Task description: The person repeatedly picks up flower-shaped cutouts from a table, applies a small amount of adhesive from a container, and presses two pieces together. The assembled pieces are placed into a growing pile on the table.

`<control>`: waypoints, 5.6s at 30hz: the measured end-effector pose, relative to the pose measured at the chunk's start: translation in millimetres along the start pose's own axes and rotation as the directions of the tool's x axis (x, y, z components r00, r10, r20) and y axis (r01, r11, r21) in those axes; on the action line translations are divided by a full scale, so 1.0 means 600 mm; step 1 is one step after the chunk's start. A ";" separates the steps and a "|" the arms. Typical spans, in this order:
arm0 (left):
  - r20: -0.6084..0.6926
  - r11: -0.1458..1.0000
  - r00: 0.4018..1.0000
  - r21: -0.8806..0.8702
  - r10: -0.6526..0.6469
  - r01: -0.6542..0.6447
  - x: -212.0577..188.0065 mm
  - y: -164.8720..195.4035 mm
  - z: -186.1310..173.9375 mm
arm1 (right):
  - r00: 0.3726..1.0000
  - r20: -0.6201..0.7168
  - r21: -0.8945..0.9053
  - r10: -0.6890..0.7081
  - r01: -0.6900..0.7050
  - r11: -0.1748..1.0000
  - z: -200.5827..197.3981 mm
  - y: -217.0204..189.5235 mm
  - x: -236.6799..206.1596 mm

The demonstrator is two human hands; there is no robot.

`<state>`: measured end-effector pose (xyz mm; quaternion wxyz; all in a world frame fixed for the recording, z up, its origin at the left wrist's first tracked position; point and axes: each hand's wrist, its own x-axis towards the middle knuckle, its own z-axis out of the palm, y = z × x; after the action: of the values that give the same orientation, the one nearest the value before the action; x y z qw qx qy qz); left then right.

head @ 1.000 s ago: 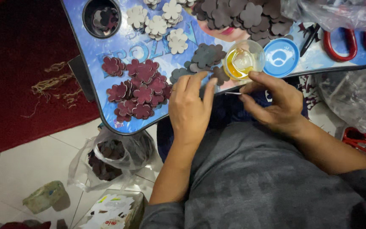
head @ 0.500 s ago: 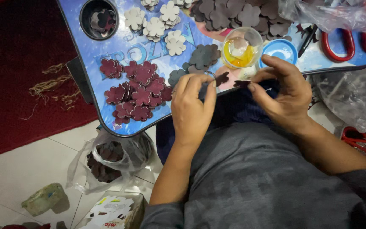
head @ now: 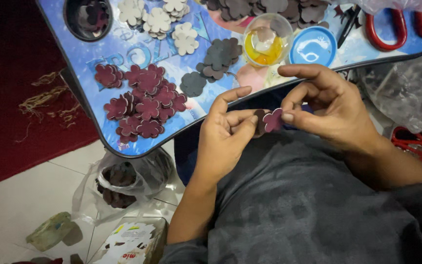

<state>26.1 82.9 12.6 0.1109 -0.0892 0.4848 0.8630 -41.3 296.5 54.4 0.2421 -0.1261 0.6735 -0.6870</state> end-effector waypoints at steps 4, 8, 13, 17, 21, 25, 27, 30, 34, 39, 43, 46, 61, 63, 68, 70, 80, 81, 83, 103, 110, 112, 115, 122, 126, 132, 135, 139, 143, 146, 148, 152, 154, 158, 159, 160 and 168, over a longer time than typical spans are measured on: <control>0.035 0.996 0.999 0.083 -0.021 0.018 -0.003 0.010 0.010 | 0.999 0.035 -0.031 0.027 -0.026 0.999 -0.005 -0.001 0.001; 0.028 0.987 0.999 0.154 -0.047 0.042 -0.005 0.014 0.014 | 0.994 0.106 -0.154 0.017 -0.001 0.988 -0.008 -0.002 0.002; 0.040 0.985 0.998 0.165 -0.051 0.044 -0.005 0.013 0.013 | 0.994 0.086 -0.215 0.068 -0.048 0.975 -0.002 0.001 0.001; 0.044 0.985 0.996 0.156 -0.078 0.070 -0.004 0.008 0.009 | 0.992 0.093 -0.224 0.085 -0.062 0.972 -0.002 0.005 0.005; 0.079 0.992 0.993 0.094 -0.087 0.080 -0.002 0.001 0.003 | 0.991 0.102 -0.281 0.081 -0.049 0.958 -0.004 0.006 0.005; 0.086 0.992 0.990 0.068 -0.110 0.105 0.001 -0.003 -0.003 | 0.994 0.101 -0.297 0.051 -0.019 0.955 -0.002 0.008 0.006; 0.082 0.991 0.989 0.053 -0.123 0.119 0.003 -0.004 -0.004 | 0.994 0.097 -0.309 0.039 -0.007 0.951 -0.001 0.008 0.007; 0.075 0.990 0.989 0.069 -0.126 0.121 0.005 -0.005 -0.004 | 0.995 0.094 -0.335 0.030 0.003 0.942 0.001 0.007 0.008; 0.073 0.987 0.989 0.106 -0.127 0.118 0.004 -0.004 -0.003 | 0.995 0.094 -0.395 0.017 0.022 0.919 0.002 0.003 0.008; 0.060 0.983 0.989 0.136 -0.132 0.123 0.004 0.002 0.000 | 0.996 0.082 -0.410 0.037 0.000 0.912 0.005 0.001 0.011; 0.077 0.983 0.993 0.172 -0.084 0.069 0.002 0.005 0.006 | 0.996 0.090 -0.436 0.024 0.018 0.900 0.005 0.002 0.013; 0.081 0.991 0.995 0.126 -0.060 0.049 0.003 0.006 0.010 | 0.997 0.074 -0.435 0.028 0.007 0.900 0.003 0.003 0.010; -0.038 0.988 0.999 0.153 -0.006 0.012 0.004 0.008 0.018 | 0.994 0.088 -0.179 0.067 -0.051 0.982 -0.004 0.026 0.011; -0.040 0.990 0.999 0.143 -0.008 0.014 0.006 0.004 0.019 | 0.995 0.077 -0.178 0.064 -0.050 0.983 -0.005 0.031 0.012; -0.091 0.963 0.994 0.266 0.057 -0.031 0.010 -0.003 0.022 | 0.999 0.021 -0.106 0.040 -0.037 0.994 -0.002 0.040 0.013; -0.119 0.959 0.989 0.279 0.093 -0.057 0.010 -0.007 0.027 | 0.999 -0.033 -0.070 0.019 -0.021 0.997 0.000 0.042 0.011; -0.185 0.971 0.971 0.210 0.155 -0.115 0.014 -0.011 0.044 | 0.992 -0.126 0.091 0.008 0.004 0.996 0.008 0.056 0.011; -0.176 0.972 0.970 0.195 0.166 -0.131 0.015 -0.011 0.044 | 0.992 -0.126 0.088 0.013 -0.002 0.996 0.007 0.056 0.011; -0.179 0.970 0.966 0.191 0.187 -0.153 0.015 -0.011 0.039 | 0.991 -0.128 0.083 0.026 -0.016 0.996 0.007 0.055 0.012; -0.196 0.963 0.960 0.224 0.198 -0.152 0.010 -0.007 0.046 | 0.993 -0.086 -0.029 -0.080 0.077 0.997 0.010 0.045 0.007; -0.163 0.953 0.963 0.252 0.214 -0.169 0.005 -0.001 0.053 | 0.994 -0.104 0.096 -0.040 0.050 0.994 0.008 0.050 0.010; -0.166 0.949 0.964 0.271 0.209 -0.159 0.004 0.000 0.053 | 0.993 -0.117 0.086 -0.030 0.040 0.996 0.008 0.054 0.009; -0.180 0.942 0.964 0.309 0.196 -0.134 0.005 -0.002 0.051 | 0.992 -0.125 0.112 -0.015 0.029 0.993 0.008 0.058 0.008; -0.187 0.943 0.958 0.293 0.219 -0.159 0.008 0.004 0.051 | 0.992 -0.124 0.053 0.010 -0.004 0.999 0.009 0.048 0.013; -0.221 0.899 0.918 0.368 0.331 -0.236 -0.005 0.037 0.032 | 0.992 -0.113 -0.033 -0.051 0.047 0.998 0.019 0.037 0.013; -0.367 0.572 0.643 0.809 0.672 -0.136 -0.040 0.131 -0.050 | 0.983 -0.106 -0.066 -0.150 0.144 0.987 0.024 0.039 0.016; -0.326 0.329 0.565 0.939 0.758 0.100 -0.048 0.162 -0.068 | 0.981 -0.111 -0.087 -0.160 0.151 0.985 0.024 0.040 0.013; -0.058 -0.017 0.520 0.990 0.852 0.139 -0.029 0.167 -0.063 | 0.970 -0.152 -0.162 -0.190 0.165 0.973 0.021 0.034 0.012; 0.067 -0.101 0.581 0.995 0.811 0.027 0.020 0.158 -0.055 | 0.950 -0.153 -0.265 -0.273 0.227 0.937 0.023 0.023 0.012; 0.081 -0.078 0.614 0.996 0.785 -0.033 0.071 0.152 -0.048 | 0.929 -0.183 -0.382 -0.322 0.235 0.894 0.018 0.010 0.025; 0.103 -0.106 0.622 0.994 0.776 -0.031 0.095 0.150 -0.046 | 0.840 -0.064 -0.758 -0.539 0.310 0.574 0.000 -0.005 0.038; 0.082 -0.066 0.695 0.997 0.715 -0.050 0.121 0.143 -0.043 | 0.782 0.117 -0.929 -0.612 0.304 0.212 -0.024 -0.017 0.082; 0.078 -0.065 0.690 0.997 0.719 -0.045 0.127 0.138 -0.042 | 0.779 0.165 -0.934 -0.605 0.320 0.158 -0.027 -0.015 0.097; 0.021 -0.049 0.724 0.999 0.689 0.018 0.133 0.132 -0.039 | 0.773 0.238 -0.937 -0.588 0.342 0.072 -0.025 -0.006 0.115; 0.022 -0.053 0.711 0.998 0.703 0.021 0.134 0.131 -0.038 | 0.773 0.245 -0.934 -0.585 0.349 0.070 -0.024 -0.004 0.119; 0.025 -0.058 0.697 0.998 0.716 0.023 0.135 0.131 -0.038 | 0.773 0.252 -0.932 -0.582 0.355 0.068 -0.024 -0.003 0.122; 0.015 -0.002 0.631 1.000 0.776 -0.021 0.119 0.123 -0.031 | 0.770 0.284 -0.926 -0.571 0.374 0.045 -0.019 0.002 0.129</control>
<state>-62.2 37.0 44.6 -0.2843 -0.0920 0.9203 0.2527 -112.6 267.2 40.5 -0.1834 -0.4037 0.8792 -0.1742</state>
